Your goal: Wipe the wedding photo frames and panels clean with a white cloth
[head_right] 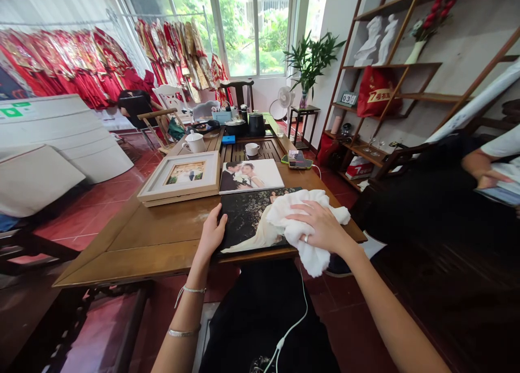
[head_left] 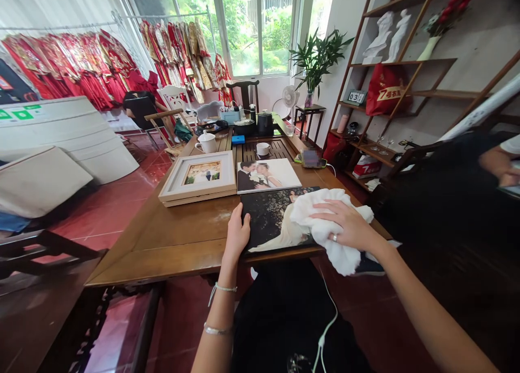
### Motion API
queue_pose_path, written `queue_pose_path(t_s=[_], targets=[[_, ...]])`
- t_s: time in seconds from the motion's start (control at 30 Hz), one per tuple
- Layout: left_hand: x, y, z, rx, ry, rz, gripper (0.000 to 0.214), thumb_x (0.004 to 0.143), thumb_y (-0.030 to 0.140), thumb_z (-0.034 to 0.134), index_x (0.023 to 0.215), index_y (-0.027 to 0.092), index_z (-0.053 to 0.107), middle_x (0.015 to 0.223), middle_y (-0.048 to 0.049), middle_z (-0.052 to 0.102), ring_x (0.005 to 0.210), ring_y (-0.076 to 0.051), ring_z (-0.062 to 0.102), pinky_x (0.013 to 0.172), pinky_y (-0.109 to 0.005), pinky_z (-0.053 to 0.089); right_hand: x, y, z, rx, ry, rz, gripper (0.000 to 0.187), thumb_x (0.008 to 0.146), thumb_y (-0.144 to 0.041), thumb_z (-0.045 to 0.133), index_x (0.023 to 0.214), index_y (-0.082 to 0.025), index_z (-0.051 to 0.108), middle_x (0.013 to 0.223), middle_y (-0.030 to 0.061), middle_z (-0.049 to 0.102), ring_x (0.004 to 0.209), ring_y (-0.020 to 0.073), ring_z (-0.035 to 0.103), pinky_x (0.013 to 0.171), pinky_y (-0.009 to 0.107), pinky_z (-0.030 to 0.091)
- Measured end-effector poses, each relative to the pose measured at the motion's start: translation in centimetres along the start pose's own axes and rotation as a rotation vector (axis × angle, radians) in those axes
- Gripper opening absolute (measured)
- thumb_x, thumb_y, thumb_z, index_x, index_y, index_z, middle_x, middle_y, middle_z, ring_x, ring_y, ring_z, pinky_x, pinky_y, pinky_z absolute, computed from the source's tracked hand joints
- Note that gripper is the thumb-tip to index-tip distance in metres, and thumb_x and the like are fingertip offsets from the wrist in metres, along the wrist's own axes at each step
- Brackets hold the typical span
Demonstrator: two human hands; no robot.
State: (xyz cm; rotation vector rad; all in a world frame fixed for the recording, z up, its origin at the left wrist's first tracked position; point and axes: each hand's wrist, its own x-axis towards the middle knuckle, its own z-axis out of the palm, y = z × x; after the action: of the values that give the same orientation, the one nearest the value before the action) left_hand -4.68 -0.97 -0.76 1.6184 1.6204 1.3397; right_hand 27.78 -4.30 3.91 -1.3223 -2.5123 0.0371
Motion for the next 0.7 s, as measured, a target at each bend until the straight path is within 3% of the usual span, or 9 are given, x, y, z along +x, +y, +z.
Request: queue_pose_path(t_s=[0.2,0.33,0.43,0.7], targets=[[0.0,-0.3,0.0,-0.014,-0.007,0.001,0.043,0.085,0.019,0.054,0.128,0.017,0.059,0.136,-0.0138,0.058,0.129,-0.026,0.053,0.114,-0.043,0.035,6.4,2.3,0.9,-0.065,-0.013,0.161,0.053,0.074,-0.023,0.059,0.127,-0.026,0.064,0.140,0.0064,0.055,0.124,0.0336,0.046,0.099,0.052,0.040],[-0.1,-0.1,0.1,0.002,0.002,-0.001,0.043,0.086,0.020,0.053,0.128,0.016,0.058,0.136,-0.0152,0.058,0.129,-0.028,0.052,0.114,-0.045,0.035,7.9,1.9,1.0,-0.099,-0.011,0.259,0.051,0.079,-0.028,0.056,0.130,-0.027,0.061,0.144,0.0056,0.052,0.124,0.0358,0.045,0.092,0.053,0.044],[-0.2,0.1,0.2,0.034,0.007,-0.002,0.043,0.087,0.019,0.051,0.129,0.013,0.058,0.135,-0.0175,0.059,0.128,-0.028,0.053,0.114,-0.046,0.034,6.6,0.7,1.0,-0.107,-0.019,0.222,0.051,0.078,-0.026,0.055,0.128,-0.028,0.062,0.143,0.0046,0.052,0.127,0.0366,0.042,0.090,0.054,0.044],[-0.1,-0.1,0.3,0.002,0.021,0.004,0.042,0.086,0.020,0.052,0.128,0.016,0.059,0.135,-0.0152,0.059,0.130,-0.028,0.052,0.115,-0.045,0.033,0.3,-4.9,0.2,-0.009,-0.038,-0.070,0.063,0.064,-0.017,0.060,0.125,-0.034,0.064,0.143,0.0008,0.053,0.133,0.0369,0.036,0.101,0.056,0.033]])
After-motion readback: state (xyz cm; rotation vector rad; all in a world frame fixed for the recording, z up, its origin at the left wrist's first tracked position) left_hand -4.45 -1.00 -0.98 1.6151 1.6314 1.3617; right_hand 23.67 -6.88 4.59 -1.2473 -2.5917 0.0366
